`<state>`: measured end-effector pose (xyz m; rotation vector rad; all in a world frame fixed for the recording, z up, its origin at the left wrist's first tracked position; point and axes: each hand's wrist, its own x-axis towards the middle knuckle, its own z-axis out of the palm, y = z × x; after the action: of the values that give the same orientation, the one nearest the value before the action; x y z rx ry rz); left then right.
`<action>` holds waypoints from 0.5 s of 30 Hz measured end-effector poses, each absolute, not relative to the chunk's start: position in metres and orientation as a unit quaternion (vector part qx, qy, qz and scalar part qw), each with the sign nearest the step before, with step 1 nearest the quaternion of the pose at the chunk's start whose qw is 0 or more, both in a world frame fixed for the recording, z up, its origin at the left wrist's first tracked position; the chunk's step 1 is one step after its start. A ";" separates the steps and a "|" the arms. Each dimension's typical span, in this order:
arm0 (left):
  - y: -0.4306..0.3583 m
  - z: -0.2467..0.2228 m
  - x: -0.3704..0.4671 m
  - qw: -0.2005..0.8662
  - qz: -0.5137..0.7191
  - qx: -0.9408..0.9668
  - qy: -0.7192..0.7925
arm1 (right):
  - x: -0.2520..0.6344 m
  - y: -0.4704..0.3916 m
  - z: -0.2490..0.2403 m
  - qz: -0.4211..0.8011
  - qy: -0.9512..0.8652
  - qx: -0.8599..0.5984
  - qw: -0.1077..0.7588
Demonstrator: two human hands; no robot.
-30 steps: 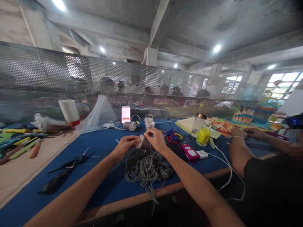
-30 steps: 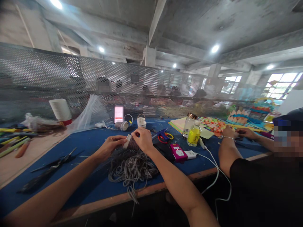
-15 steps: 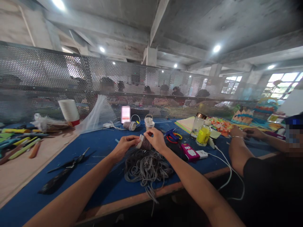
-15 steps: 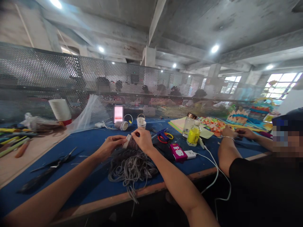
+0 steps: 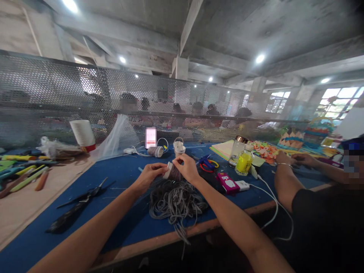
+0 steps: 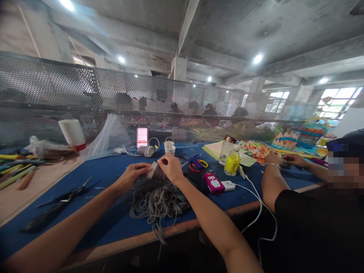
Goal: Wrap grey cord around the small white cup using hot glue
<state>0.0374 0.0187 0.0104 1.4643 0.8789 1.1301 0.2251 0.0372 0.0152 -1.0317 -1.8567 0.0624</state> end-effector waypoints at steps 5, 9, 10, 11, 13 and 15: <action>0.018 0.012 0.038 0.517 0.467 0.618 0.364 | 0.225 0.037 0.015 0.031 -0.761 -0.431 0.484; 0.017 0.012 0.038 0.512 0.469 0.619 0.367 | 0.225 0.039 0.012 0.032 -0.760 -0.430 0.486; 0.017 0.011 0.038 0.511 0.470 0.618 0.370 | 0.225 0.040 0.012 0.032 -0.759 -0.430 0.488; 0.017 0.011 0.038 0.509 0.471 0.617 0.372 | 0.225 0.040 0.011 0.033 -0.759 -0.430 0.489; 0.018 0.011 0.038 0.508 0.470 0.619 0.371 | 0.225 0.041 0.011 0.034 -0.757 -0.430 0.490; 0.018 0.010 0.038 0.510 0.469 0.621 0.367 | 0.224 0.041 0.011 0.034 -0.756 -0.432 0.490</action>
<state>0.0377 0.0182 0.0102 1.4958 0.8826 1.1282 0.2242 0.0409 0.0109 -1.0494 -1.8362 0.0821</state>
